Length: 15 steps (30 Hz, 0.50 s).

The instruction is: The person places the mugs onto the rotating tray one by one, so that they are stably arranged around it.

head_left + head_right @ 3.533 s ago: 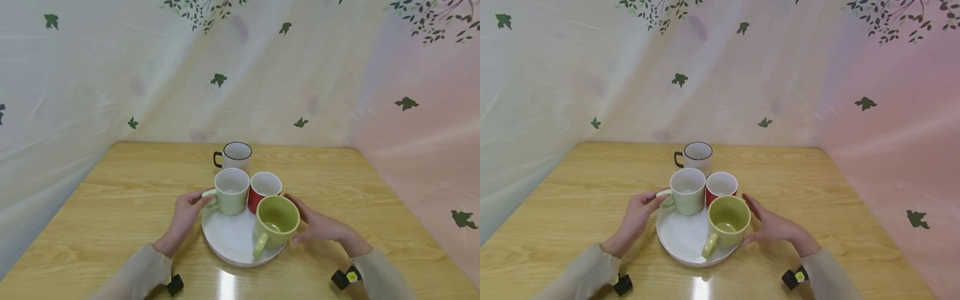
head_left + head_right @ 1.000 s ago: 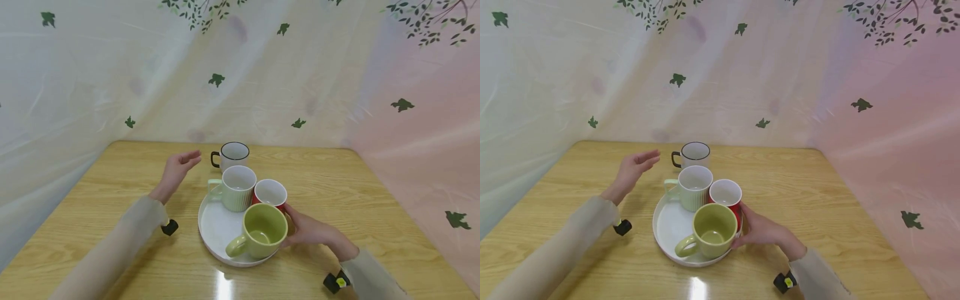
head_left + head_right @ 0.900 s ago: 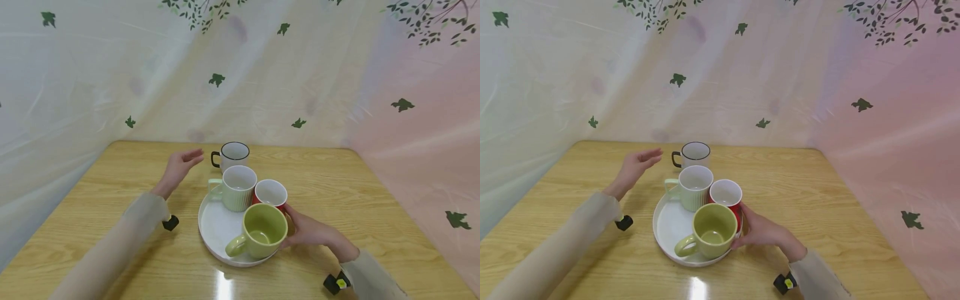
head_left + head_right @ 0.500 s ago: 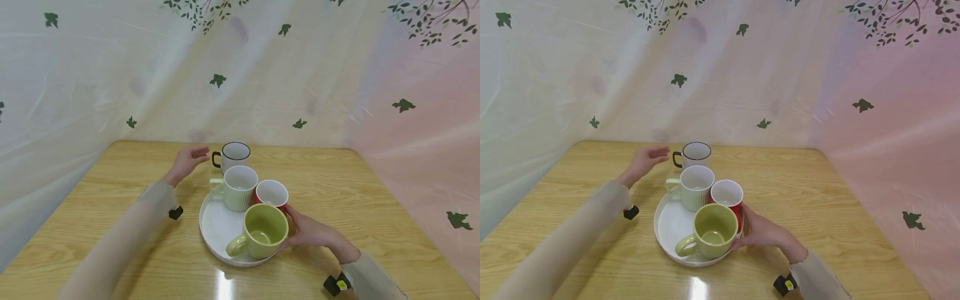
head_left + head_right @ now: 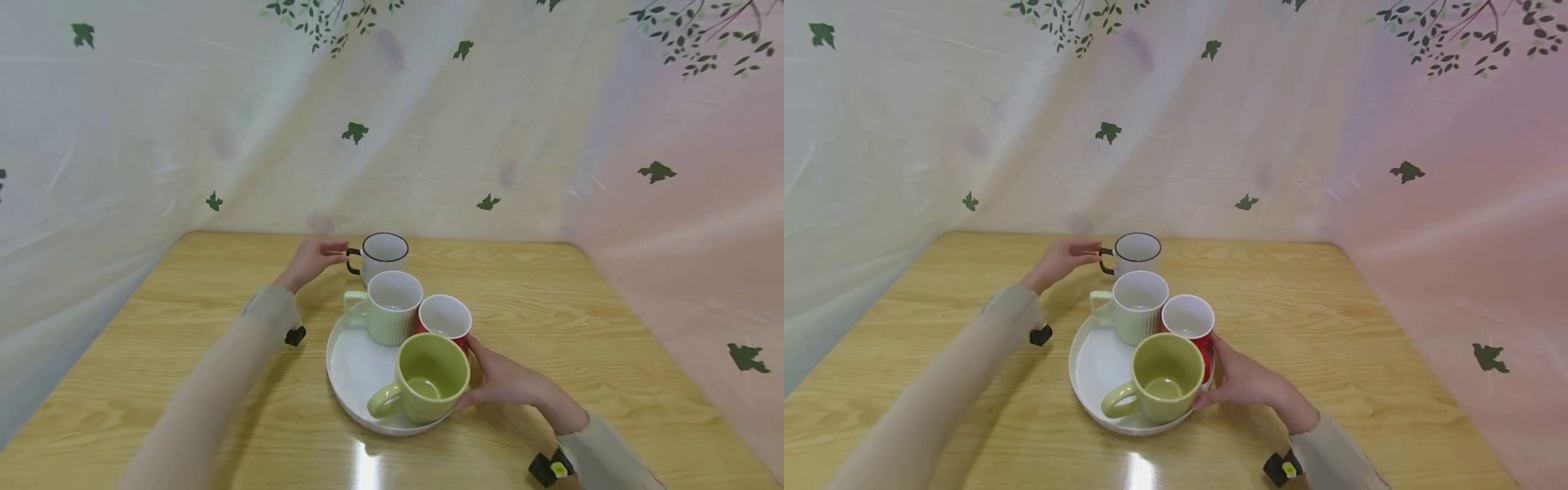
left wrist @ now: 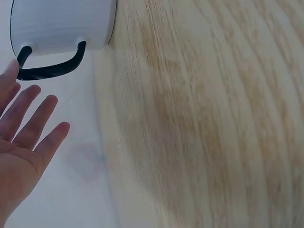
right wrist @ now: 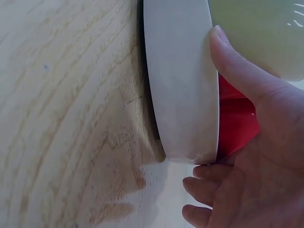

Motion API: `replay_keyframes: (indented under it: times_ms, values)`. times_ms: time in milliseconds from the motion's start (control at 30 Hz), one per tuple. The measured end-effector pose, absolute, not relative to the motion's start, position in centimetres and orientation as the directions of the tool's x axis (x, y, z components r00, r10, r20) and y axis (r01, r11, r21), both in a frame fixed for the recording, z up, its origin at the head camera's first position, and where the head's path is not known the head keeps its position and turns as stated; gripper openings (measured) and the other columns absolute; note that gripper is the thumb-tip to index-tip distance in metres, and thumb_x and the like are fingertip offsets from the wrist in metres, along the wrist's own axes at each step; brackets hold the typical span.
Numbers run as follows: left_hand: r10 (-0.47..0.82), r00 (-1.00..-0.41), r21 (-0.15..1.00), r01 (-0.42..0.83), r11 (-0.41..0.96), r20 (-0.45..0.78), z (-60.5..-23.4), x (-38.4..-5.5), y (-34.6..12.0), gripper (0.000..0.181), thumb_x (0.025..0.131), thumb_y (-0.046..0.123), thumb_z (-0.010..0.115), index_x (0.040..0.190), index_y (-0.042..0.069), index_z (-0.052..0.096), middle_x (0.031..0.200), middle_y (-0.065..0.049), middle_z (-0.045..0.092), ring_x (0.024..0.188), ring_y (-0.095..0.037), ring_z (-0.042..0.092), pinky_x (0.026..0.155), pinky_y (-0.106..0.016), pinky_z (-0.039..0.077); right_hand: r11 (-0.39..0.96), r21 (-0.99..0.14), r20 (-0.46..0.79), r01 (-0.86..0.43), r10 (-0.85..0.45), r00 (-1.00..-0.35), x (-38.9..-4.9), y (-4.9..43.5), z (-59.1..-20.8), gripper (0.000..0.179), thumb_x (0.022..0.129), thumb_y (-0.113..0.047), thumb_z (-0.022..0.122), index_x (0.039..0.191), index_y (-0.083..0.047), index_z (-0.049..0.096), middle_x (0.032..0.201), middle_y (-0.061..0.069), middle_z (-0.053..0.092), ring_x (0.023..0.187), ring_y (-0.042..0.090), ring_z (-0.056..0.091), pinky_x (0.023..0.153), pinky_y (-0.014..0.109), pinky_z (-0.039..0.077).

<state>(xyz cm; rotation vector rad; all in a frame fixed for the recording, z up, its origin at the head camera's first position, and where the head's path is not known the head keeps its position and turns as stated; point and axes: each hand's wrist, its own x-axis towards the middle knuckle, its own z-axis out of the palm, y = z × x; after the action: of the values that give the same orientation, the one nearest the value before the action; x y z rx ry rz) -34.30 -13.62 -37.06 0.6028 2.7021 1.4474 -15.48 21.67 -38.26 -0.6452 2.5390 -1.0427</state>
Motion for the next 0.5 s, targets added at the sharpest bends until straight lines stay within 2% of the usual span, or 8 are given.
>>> replay_keyframes:
  times_ms: [167, 500]
  values:
    - [0.373, -0.916, 0.804, 0.332, 0.493, 0.149, -37.3, -34.8, -13.1, 0.044, 0.092, 0.010, 0.064, 0.132, -0.005, 0.054, 0.136, -0.023, 0.055, 0.120, -0.039, 0.059, 0.105, -0.048, 0.047, 0.631, -0.715, -0.100, -0.300, -0.517, -0.850, -15.3, 21.6, -38.3, 0.124, 0.067, -0.035, 0.088, 0.150, 0.011, 0.007, 0.153, 0.037, 0.021, 0.140, 0.051, 0.027, 0.113, 0.065, 0.025]
    - [0.349, -0.919, 0.797, 0.347, 0.494, 0.183, -37.8, -35.3, -11.6, 0.039, 0.091, 0.011, 0.067, 0.126, -0.003, 0.061, 0.125, -0.023, 0.063, 0.115, -0.037, 0.062, 0.100, -0.045, 0.052, 0.653, -0.702, -0.115, -0.284, -0.497, -0.860, -15.1, 21.4, -38.2, 0.125, 0.067, -0.036, 0.088, 0.151, 0.010, 0.006, 0.153, 0.037, 0.020, 0.139, 0.051, 0.028, 0.112, 0.065, 0.027]
